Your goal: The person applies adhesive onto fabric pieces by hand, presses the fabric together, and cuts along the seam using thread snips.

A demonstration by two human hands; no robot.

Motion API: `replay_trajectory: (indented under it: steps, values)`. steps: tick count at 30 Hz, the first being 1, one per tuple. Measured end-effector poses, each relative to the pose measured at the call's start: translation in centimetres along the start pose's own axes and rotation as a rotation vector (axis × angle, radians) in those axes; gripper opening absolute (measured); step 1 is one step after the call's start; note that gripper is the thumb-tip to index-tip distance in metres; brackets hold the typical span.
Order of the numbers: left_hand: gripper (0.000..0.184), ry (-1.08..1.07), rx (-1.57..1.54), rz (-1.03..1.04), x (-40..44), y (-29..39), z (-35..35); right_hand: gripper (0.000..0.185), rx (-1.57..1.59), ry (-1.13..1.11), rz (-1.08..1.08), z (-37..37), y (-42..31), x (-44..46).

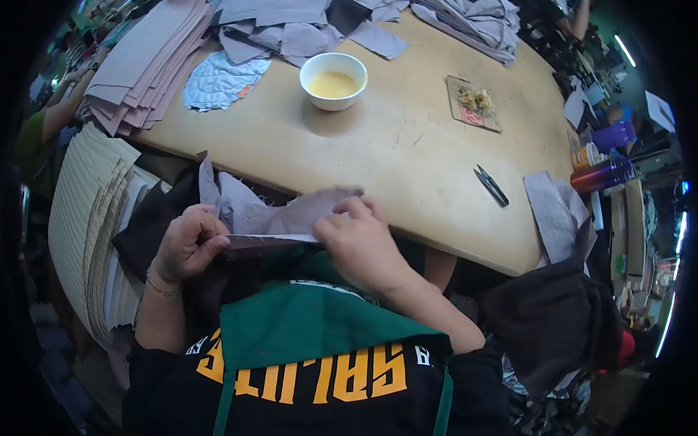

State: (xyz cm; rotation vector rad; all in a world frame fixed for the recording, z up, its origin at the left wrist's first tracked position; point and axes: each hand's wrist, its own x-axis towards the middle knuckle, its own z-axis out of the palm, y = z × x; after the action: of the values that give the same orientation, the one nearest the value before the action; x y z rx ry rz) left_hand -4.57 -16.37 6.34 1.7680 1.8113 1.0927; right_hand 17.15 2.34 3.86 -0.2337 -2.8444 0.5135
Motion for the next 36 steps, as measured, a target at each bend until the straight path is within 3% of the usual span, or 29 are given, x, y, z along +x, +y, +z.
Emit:
replay_trajectory:
  steps: [6,7,10,13,15,17,19,21,23,24,26,28,29,30,31,33,36]
  values:
    - [0.020,-0.427,0.236,-0.164,0.7,-1.6,0.4,0.029,0.111,0.175,0.235,-4.4,0.7,-0.9]
    - [0.017,-0.351,0.200,-0.095,0.3,-2.3,0.7,0.029,0.121,0.194,0.243,-4.6,0.5,-1.0]
    - [0.014,-0.145,0.029,0.093,-1.3,-3.1,1.0,0.029,0.053,0.380,0.005,-4.3,0.2,-0.7]
    - [0.012,-0.061,-0.156,-0.503,-6.7,-1.5,-0.6,0.031,0.062,0.332,-0.253,-5.4,-0.6,1.2]
    - [0.008,0.203,0.024,-0.484,-11.4,-0.5,-0.4,0.032,0.109,0.296,-0.429,-5.1,-1.5,3.7]
    - [0.005,0.454,0.025,-0.653,-16.6,1.6,0.1,0.030,0.255,0.331,-0.585,-2.9,-3.7,6.5]
    - [0.011,0.447,0.184,-0.821,-20.5,5.7,-1.1,0.019,0.468,0.239,-0.650,1.2,-5.6,7.7]
    - [0.017,0.511,0.453,-0.715,-22.3,9.4,-1.9,0.014,0.856,0.119,-0.464,4.6,-7.2,7.0]
    - [0.019,0.485,0.223,-0.783,-20.5,11.7,-4.0,0.021,0.960,-0.220,-0.149,4.3,-7.4,6.0]
    - [0.021,0.469,0.105,-0.816,-19.0,12.6,-4.6,0.019,0.943,-0.208,-0.051,4.0,-6.6,5.9]
    - [0.024,0.153,0.285,-0.859,-12.9,10.7,-6.2,0.021,1.002,-0.250,0.233,2.2,-3.7,5.0]
    - [0.024,-0.127,0.334,-0.858,-4.2,6.2,-4.9,0.024,0.793,-0.192,0.426,2.2,1.7,3.3]
    - [0.027,-0.119,0.283,-0.614,-2.2,1.2,-2.5,0.025,0.681,-0.178,0.601,0.3,4.1,3.0]
    - [0.029,-0.202,0.400,-0.514,1.0,-2.0,-0.1,0.026,0.533,-0.122,0.706,-0.8,6.8,2.7]
    - [0.032,-0.199,0.503,-0.440,4.4,-3.9,2.4,0.025,0.369,-0.009,0.728,-1.5,9.2,2.2]
    - [0.033,-0.158,0.702,-0.491,8.8,-6.0,5.8,0.029,0.118,0.072,0.675,-2.1,13.9,1.6]
    - [0.033,-0.080,0.754,-0.513,10.7,-5.6,5.8,0.032,0.017,0.242,0.601,-1.5,16.6,2.2]
